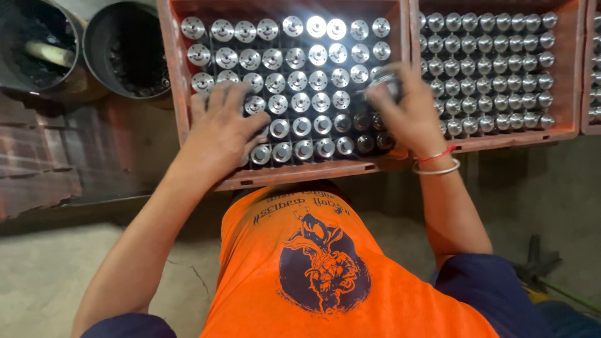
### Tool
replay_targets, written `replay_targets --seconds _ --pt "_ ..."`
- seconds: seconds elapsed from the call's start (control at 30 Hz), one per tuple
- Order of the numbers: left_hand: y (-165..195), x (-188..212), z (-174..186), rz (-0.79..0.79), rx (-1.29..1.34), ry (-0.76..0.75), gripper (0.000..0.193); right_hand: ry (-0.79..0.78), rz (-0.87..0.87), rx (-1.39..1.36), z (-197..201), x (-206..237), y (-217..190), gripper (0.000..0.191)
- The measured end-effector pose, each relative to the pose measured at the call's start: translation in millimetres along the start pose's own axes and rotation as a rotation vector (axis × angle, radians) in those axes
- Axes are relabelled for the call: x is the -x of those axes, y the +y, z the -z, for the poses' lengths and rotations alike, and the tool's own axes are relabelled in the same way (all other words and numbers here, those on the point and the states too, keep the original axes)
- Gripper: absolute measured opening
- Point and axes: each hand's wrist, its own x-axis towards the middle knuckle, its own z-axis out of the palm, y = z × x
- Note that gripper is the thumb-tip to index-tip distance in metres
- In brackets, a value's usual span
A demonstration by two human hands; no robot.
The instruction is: The person repeatedly picks up small cylindrical metal parts from a crate, rubs them with a cylindrical polishing tool, and places them back into the crate. The person also occasionally picks up multiple parts at once and arranges them in the crate.
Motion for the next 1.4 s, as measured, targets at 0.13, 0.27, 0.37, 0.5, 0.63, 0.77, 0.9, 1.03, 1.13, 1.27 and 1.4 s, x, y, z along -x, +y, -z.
replay_targets --seconds 0.13,0.27,0.37,0.5,0.63,0.77,0.9,1.03,1.13,1.27,1.4 --pt "-2 5 -4 0.035 0.007 0.018 0.033 -0.061 0.337 0.628 -8 10 -7 0.037" --pt "-2 5 -6 0.019 -0.042 0.000 0.028 -0.142 0.319 0.696 -6 8 -12 0.030" --pt "-3 3 -4 0.024 -0.033 -0.027 0.026 -0.203 0.223 0.659 9 -1 -8 0.028" --pt "-1 6 7 0.031 0.168 0.049 0.027 -0.122 0.305 0.916 29 -8 7 0.024" --pt "-6 6 26 0.234 0.956 0.186 0.026 -0.147 0.236 0.913 28 -6 27 0.023" --pt "11 -12 18 0.495 1.055 0.138 0.030 -0.129 0.252 0.888 26 -5 42 0.027" --pt "29 -6 8 0.433 0.385 0.105 0.034 -0.100 0.282 0.780 38 -7 41 0.020" --pt "38 5 2 0.274 0.148 0.117 0.033 0.014 0.252 0.143 60 -3 25 0.019" --pt "40 -1 -6 0.217 0.098 0.058 0.032 0.024 0.094 -0.689 57 -2 17 0.021" --pt "35 -8 -7 0.094 0.088 0.038 0.033 0.002 -0.045 -0.591 44 -10 15 0.027" --pt "33 -4 1 -0.056 -0.038 0.062 0.030 -0.027 0.296 0.360 47 -8 7 0.036"
